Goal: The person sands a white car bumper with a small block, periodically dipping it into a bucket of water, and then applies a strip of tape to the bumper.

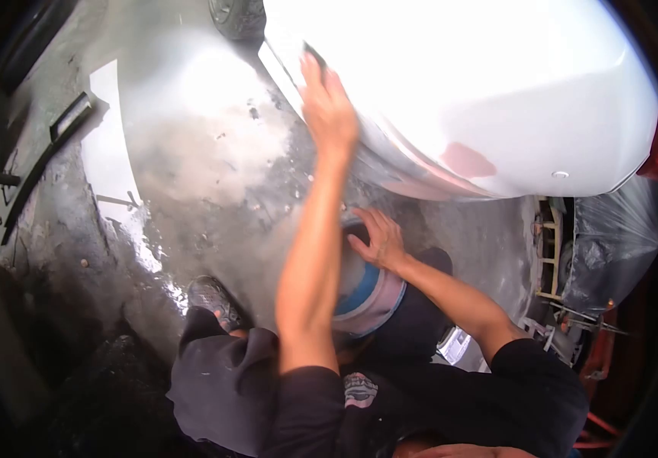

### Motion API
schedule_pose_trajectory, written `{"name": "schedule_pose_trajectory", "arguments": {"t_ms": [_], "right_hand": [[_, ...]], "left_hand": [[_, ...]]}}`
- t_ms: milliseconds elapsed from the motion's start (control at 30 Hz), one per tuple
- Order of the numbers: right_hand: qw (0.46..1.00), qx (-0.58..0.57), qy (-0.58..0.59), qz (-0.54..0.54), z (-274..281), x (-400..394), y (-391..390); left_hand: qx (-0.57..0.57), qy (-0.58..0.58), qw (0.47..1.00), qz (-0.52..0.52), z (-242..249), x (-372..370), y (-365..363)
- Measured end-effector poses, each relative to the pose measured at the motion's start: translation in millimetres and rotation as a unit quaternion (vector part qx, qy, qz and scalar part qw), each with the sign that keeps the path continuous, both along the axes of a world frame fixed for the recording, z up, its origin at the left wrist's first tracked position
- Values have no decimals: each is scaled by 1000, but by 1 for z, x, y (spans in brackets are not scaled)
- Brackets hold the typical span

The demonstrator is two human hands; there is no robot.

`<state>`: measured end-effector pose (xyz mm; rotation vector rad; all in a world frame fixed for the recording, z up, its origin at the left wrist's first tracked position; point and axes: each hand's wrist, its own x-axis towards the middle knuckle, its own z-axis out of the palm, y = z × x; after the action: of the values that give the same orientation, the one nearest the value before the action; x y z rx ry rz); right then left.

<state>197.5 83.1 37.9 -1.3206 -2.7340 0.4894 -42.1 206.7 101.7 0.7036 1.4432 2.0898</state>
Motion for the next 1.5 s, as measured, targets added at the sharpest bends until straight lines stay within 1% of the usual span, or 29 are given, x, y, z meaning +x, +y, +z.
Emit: {"name": "schedule_pose_trajectory", "arguments": {"t_ms": [67,100,167,200,233,300,333,367,433,500,533,567,633,700,767,833,900,967,1000,1100,1133,1167,1233,1267,1300,1333,1367,1433,1500], "right_hand": [[1000,10,-22,-6,-6,4,-2],[1000,13,-21,-5,-13,8,-1],[999,42,-26,8,-27,18,2],[998,52,9,16,-4,2,-2],[999,45,4,12,-4,3,-6],[1000,23,0,3,-4,2,-4],[1000,19,2,3,-4,4,-5],[1000,25,11,3,-4,2,-1],[999,49,-6,1,-10,7,-7],[998,57,-6,3,-17,8,-7],[998,58,-13,11,-11,8,-3],[999,42,0,19,-7,8,-3],[998,52,3,22,-6,5,-3],[998,54,-12,19,-2,9,-12],[997,71,-16,14,-7,4,2],[1000,6,-3,2,-12,8,1],[999,29,-20,0,-7,6,1],[999,32,-11,11,0,2,-4],[999,51,11,17,1,0,-4],[998,66,-6,23,-8,9,-5],[998,63,-3,19,-8,10,-9],[999,34,-17,4,-9,10,-9],[999,13,-30,-7,-11,7,-1],[999,33,-11,10,-11,7,2],[998,50,7,24,-9,8,0],[999,45,-16,18,-7,5,0],[999,42,-18,19,-7,8,-4],[998,43,-36,13,-4,4,1],[998,51,-10,18,-3,1,6]], "left_hand": [[-15,32,999,11,-10,58,-39],[-30,55,998,23,-15,71,-45],[-17,35,999,11,-21,48,-25],[-10,15,1000,-2,-26,33,-16],[-17,10,1000,-6,-27,14,-10],[9,-44,998,-54,-14,-29,6],[-19,-14,999,-32,-23,-19,9],[-13,-5,999,-31,-28,7,3],[-38,13,999,15,-19,59,-38],[-34,26,999,14,-19,53,-30],[-37,30,999,19,-17,49,-28],[-37,23,999,18,-20,32,-14],[-11,-12,999,-38,-18,-22,7],[-19,4,999,-33,-15,-1,-7],[-14,31,999,-27,-6,27,-19],[-21,55,998,7,-4,63,-44],[-40,59,997,17,-6,35,-21],[-23,9,999,-43,-12,-17,7],[-11,41,999,-16,-5,-28,9],[-29,81,996,-1,-5,18,-16],[4,94,995,15,-7,47,-35],[2,97,995,13,-7,53,-37],[27,61,997,35,-5,54,-32],[21,43,998,49,-10,33,-9],[23,4,999,24,-7,-4,13],[23,-37,999,-1,-3,-32,25],[20,-39,999,0,-10,-35,25],[10,23,1000,10,-10,-45,33],[-1,40,999,18,-12,-10,12]]}}
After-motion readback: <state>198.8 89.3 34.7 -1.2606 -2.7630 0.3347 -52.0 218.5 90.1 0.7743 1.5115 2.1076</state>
